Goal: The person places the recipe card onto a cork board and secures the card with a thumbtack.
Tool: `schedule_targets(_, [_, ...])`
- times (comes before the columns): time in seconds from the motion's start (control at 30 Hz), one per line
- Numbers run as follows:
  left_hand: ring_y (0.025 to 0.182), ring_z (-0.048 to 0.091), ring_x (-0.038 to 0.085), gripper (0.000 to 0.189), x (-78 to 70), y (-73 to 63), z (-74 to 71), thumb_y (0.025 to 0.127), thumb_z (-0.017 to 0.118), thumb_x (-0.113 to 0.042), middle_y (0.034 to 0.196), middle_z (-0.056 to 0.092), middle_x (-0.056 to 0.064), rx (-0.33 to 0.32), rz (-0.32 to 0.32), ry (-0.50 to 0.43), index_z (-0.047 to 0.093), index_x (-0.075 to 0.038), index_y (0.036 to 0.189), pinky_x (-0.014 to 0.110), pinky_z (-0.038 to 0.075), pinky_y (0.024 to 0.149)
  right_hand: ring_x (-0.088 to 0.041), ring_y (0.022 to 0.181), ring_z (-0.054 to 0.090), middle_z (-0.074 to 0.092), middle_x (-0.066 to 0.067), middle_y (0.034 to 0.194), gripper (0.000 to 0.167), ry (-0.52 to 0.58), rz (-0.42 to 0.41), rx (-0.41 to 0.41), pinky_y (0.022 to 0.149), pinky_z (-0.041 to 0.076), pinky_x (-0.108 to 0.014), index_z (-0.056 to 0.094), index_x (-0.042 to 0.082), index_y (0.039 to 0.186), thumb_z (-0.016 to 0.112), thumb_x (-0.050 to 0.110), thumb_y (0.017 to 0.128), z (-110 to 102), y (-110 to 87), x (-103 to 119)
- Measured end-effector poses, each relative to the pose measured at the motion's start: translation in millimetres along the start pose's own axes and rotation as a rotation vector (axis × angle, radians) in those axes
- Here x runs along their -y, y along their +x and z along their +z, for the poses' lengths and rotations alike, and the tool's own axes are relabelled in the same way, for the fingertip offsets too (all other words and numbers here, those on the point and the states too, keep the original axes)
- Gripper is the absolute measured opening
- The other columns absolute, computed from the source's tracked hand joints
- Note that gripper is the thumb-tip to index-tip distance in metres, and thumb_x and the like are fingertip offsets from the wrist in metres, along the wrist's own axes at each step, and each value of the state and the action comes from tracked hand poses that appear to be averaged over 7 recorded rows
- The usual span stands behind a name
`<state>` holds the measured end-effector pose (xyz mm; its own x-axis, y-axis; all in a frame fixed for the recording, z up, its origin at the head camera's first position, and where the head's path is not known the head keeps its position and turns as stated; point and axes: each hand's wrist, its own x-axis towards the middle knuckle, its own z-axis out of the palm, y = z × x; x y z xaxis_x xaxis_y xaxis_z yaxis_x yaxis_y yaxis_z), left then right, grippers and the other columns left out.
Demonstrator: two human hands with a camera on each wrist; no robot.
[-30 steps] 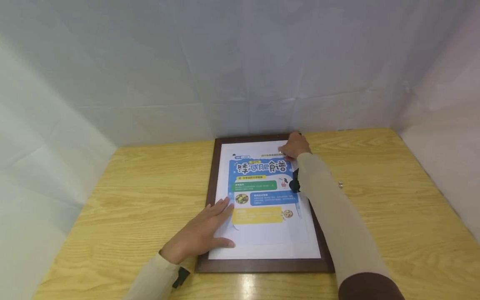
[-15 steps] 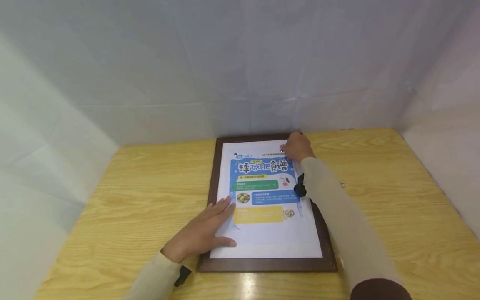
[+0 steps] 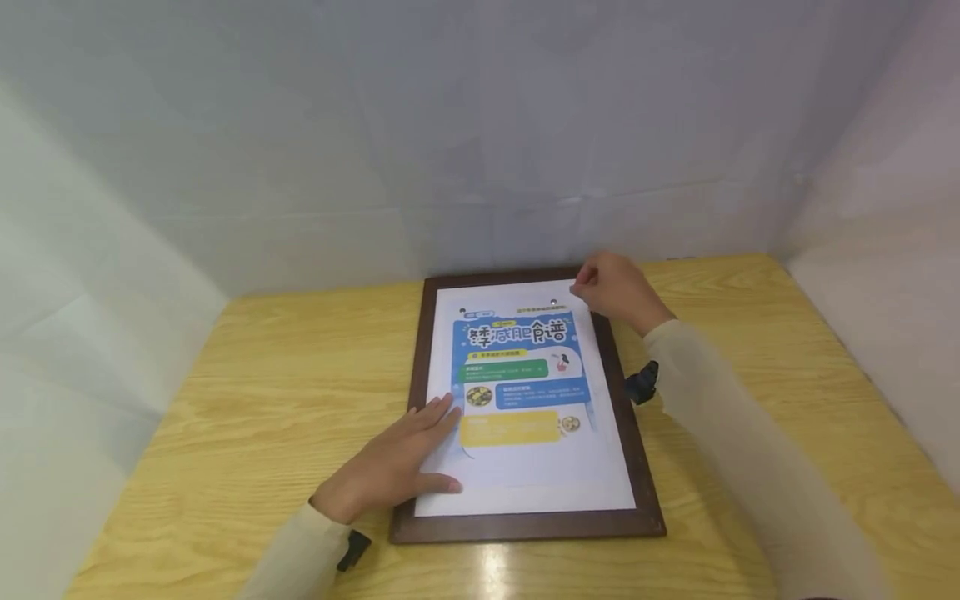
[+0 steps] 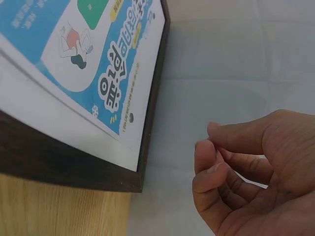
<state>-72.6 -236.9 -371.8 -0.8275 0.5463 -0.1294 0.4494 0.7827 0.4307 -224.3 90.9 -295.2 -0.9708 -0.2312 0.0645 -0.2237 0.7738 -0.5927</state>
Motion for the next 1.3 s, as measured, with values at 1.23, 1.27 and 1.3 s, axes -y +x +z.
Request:
schedule_targets(1.23, [0.154,0.012,0.033,0.094,7.2,6.0,-4.0,0.087,0.076,-0.047,0.166,0.014,0.018,0.013,-0.043,0.026,0.032,-0.005,0.158,0.052,0.012,0.125,-0.025,0.08,0.061,0.069,-0.01,0.088,0.025,-0.089,0.121,0.1,0.066,0.05,-0.036,0.071,-0.003,0.094,0.075,0.022,0.09,-15.8,-74.5,-109.6])
schedule_targets(1.27, [0.155,0.012,0.032,0.094,7.1,6.2,-3.9,0.087,0.076,-0.047,0.167,0.014,0.018,0.014,-0.044,0.029,0.032,-0.005,0.158,0.052,0.012,0.125,-0.024,0.08,0.06,0.069,-0.009,0.088,0.025,-0.088,0.126,0.098,0.066,0.05,-0.035,0.071,-0.002,0.093,0.076,0.022,0.09,-15.0,-75.6,-111.1])
schedule_targets(1.3, [0.155,0.012,0.032,0.094,6.9,6.4,-3.9,0.087,0.076,-0.047,0.167,0.014,0.018,0.016,-0.045,0.029,0.032,-0.005,0.158,0.052,0.012,0.125,-0.024,0.08,0.06,0.069,-0.009,0.088,0.024,-0.086,0.128,0.095,0.066,0.049,-0.035,0.071,-0.001,0.093,0.076,0.022,0.09,-14.2,-76.6,-112.5])
